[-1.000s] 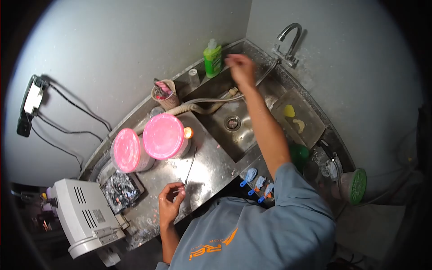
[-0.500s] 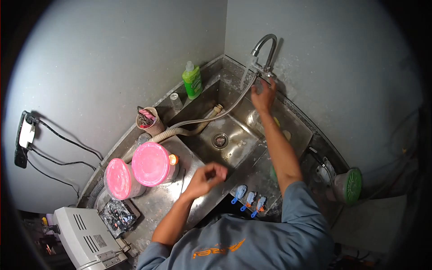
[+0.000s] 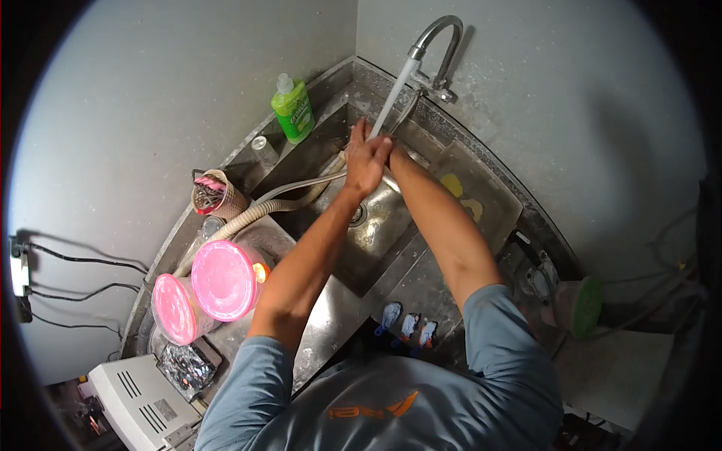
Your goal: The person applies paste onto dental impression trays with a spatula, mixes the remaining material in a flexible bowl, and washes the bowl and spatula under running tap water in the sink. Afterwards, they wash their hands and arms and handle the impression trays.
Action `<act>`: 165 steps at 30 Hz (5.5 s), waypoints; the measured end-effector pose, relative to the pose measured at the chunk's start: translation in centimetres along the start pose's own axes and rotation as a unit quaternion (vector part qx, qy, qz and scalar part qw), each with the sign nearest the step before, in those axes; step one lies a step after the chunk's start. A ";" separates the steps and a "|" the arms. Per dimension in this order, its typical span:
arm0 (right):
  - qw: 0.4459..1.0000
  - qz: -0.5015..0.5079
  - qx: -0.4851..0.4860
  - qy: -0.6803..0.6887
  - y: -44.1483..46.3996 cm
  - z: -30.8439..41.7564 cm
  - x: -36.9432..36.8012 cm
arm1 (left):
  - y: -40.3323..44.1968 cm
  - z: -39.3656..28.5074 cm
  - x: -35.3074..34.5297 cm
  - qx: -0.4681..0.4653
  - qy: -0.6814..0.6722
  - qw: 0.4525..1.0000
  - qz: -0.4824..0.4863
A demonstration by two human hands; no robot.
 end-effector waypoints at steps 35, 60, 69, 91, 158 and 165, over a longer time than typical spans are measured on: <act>0.960 -0.278 0.022 0.023 -21.2 14.2 10.3 | -6.9 20.8 -11.8 0.537 -0.584 0.595 -0.127; 0.821 -0.485 -0.181 0.241 -17.9 4.0 17.6 | -12.5 9.0 2.6 0.350 -0.453 0.819 0.037; 0.702 -0.042 -0.141 0.696 -19.8 12.8 -1.0 | -13.3 -1.9 3.2 -0.005 -0.030 0.995 0.094; 0.933 -0.143 -0.075 0.323 -36.1 15.1 7.6 | -19.0 1.1 9.9 0.127 0.058 0.989 0.052; 0.953 -0.135 0.129 0.238 -43.3 27.4 3.8 | -33.1 -4.3 3.2 0.215 -0.220 0.925 0.223; 0.891 -0.214 0.077 0.393 -43.9 24.1 3.7 | -33.9 -4.7 2.1 0.326 -0.510 0.760 0.237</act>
Point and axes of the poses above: each hand's wrist, its own y-axis towards the middle knuckle, its own x-axis out of the back of the hand, z = x × y, the point moved 9 cm from there along y, towards the middle knuckle, and after that the axes turned 7 degrees about z, right-handed, at the moved point
